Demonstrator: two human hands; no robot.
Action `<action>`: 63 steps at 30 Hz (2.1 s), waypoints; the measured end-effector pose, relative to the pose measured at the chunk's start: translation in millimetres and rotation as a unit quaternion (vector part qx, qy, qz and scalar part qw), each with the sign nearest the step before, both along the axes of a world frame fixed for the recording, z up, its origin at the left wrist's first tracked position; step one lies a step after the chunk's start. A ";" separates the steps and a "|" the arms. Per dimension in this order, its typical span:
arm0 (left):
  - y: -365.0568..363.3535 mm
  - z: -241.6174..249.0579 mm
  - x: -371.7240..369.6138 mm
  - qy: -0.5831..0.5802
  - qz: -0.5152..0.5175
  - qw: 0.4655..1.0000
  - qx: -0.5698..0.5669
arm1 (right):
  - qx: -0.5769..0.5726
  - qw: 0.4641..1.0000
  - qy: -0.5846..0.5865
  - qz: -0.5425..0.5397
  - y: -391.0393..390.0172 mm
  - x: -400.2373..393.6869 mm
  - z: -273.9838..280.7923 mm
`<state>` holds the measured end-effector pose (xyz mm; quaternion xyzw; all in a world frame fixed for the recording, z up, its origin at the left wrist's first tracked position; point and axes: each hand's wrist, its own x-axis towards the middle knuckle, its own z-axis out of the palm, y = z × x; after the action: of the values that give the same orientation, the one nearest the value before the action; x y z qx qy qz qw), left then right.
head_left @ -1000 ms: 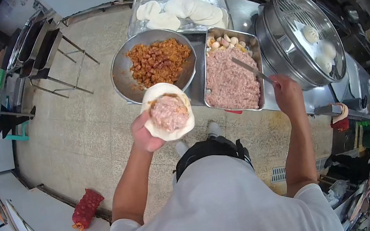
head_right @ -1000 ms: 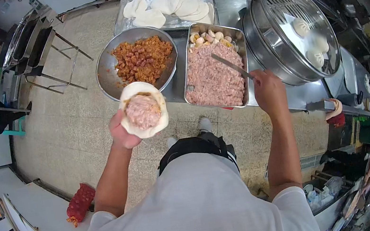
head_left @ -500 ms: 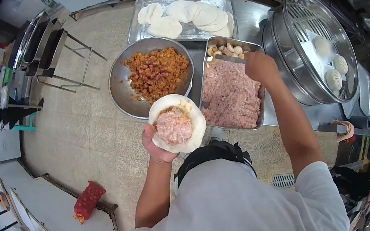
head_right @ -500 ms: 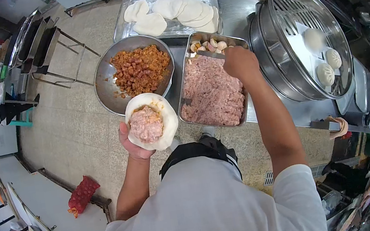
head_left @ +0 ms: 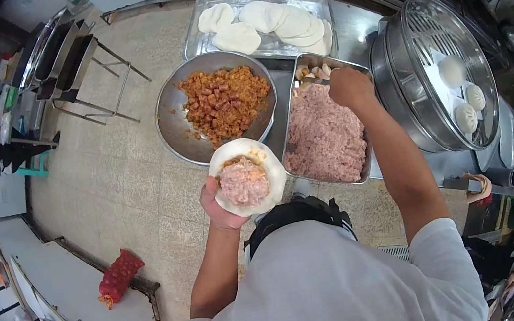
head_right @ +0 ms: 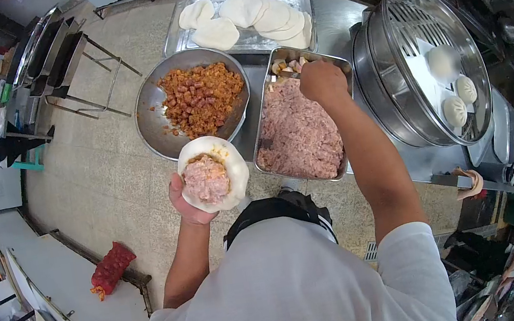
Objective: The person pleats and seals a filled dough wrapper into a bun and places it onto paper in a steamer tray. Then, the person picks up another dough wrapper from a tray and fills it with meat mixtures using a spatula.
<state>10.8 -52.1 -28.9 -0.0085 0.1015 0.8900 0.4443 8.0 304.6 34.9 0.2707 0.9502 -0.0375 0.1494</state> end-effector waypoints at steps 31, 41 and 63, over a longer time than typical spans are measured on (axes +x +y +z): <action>89.7 -12.6 -35.9 -0.013 -0.001 1.000 -0.005 | -0.097 0.945 0.299 -0.095 12.1 74.6 -48.7; 130.4 -20.2 -34.1 -0.027 -0.014 0.999 -0.014 | -0.186 0.931 0.315 -0.013 7.7 127.6 47.9; 114.4 -0.4 17.6 -0.039 -0.024 0.998 0.045 | -0.107 0.944 0.298 -0.092 -110.5 215.2 100.8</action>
<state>28.3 62.2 -29.3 -0.0209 0.0437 0.8820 0.4688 223.2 194.1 135.7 0.3161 0.9126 -0.2318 -0.1164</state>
